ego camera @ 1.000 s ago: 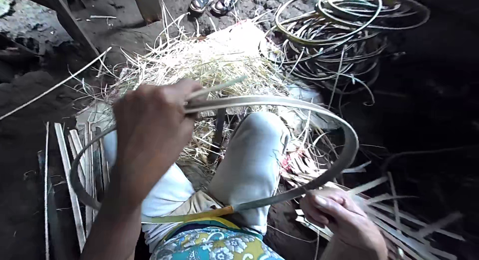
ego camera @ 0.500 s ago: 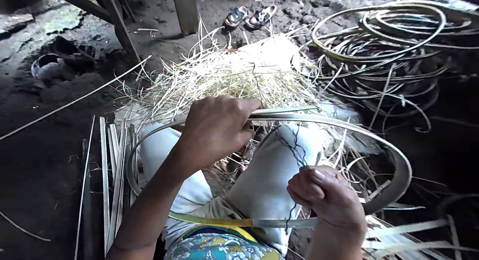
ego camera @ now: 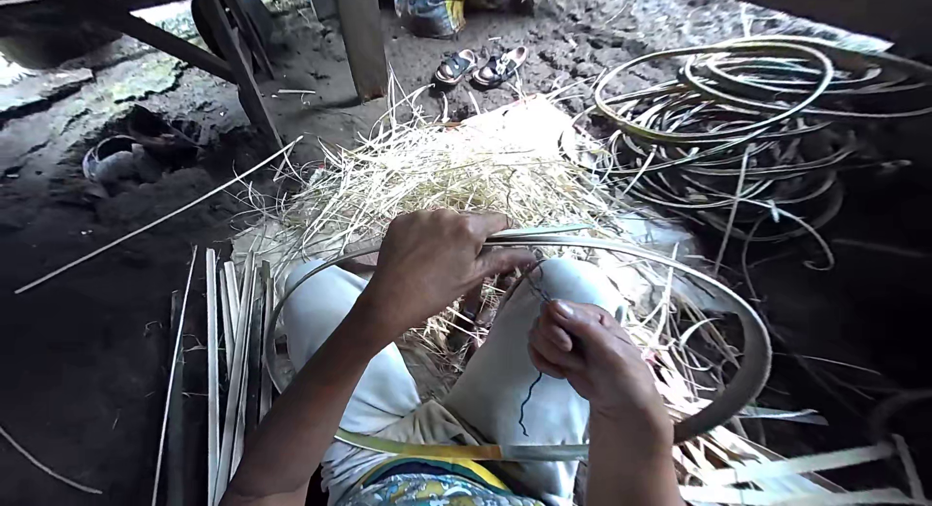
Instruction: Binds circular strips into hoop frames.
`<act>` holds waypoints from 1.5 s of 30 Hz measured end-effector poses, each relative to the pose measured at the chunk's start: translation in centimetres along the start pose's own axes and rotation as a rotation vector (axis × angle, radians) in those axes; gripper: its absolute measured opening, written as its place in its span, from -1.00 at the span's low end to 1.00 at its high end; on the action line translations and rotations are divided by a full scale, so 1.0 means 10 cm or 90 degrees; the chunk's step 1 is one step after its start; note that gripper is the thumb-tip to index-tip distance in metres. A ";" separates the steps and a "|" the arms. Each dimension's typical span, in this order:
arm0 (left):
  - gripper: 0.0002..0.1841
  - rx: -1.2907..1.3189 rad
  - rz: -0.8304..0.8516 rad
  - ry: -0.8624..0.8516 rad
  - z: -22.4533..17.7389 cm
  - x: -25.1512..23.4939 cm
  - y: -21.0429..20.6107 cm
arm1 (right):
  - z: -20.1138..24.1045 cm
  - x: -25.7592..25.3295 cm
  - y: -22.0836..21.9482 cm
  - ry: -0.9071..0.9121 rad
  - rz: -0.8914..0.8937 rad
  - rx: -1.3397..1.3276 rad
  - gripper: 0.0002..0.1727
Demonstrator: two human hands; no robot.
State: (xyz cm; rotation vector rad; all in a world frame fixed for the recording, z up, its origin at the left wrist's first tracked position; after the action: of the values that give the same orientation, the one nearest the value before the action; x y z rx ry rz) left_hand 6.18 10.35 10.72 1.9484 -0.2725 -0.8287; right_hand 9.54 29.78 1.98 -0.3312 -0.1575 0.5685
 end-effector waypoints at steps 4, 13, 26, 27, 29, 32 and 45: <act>-0.83 0.017 0.022 0.041 0.09 -0.04 -0.01 | -0.02 -0.02 0.01 0.002 -0.013 -0.001 -0.53; -0.76 -0.107 -0.049 0.167 0.35 0.01 0.01 | -0.12 1.02 0.42 -0.044 -0.107 0.053 -0.54; -0.71 -0.093 0.018 0.201 0.62 -0.07 -0.05 | -0.09 1.56 0.86 -0.148 -0.289 0.301 -0.72; -0.68 -0.114 0.003 0.198 0.61 -0.05 -0.04 | -0.11 1.55 0.85 -0.143 -0.286 0.317 -0.71; -0.61 -0.178 -0.029 0.192 0.63 0.01 -0.05 | -0.16 1.55 0.85 -0.113 -0.292 0.322 -0.70; -0.55 -0.227 -0.043 0.222 0.72 0.08 -0.09 | -0.24 1.61 0.87 -0.052 -0.304 0.292 -0.68; -0.53 -0.239 -0.043 0.385 1.21 0.11 0.06 | -0.98 3.55 1.80 -0.323 -0.722 0.153 -0.66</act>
State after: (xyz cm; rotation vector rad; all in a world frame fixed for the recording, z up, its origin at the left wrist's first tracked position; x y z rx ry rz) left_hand -0.78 1.02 7.07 1.7576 0.2918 -0.2727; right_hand 32.35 61.01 -11.51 0.1698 -0.7025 -0.4705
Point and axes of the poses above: each hand's wrist, its own x-axis away from the middle knuckle, its own y-axis out of the back of the hand, z = x × y, the point moved 3 cm from there along -x, towards the middle knuckle, and after that the axes turned 9 degrees about -y, right-handed, at the moved point
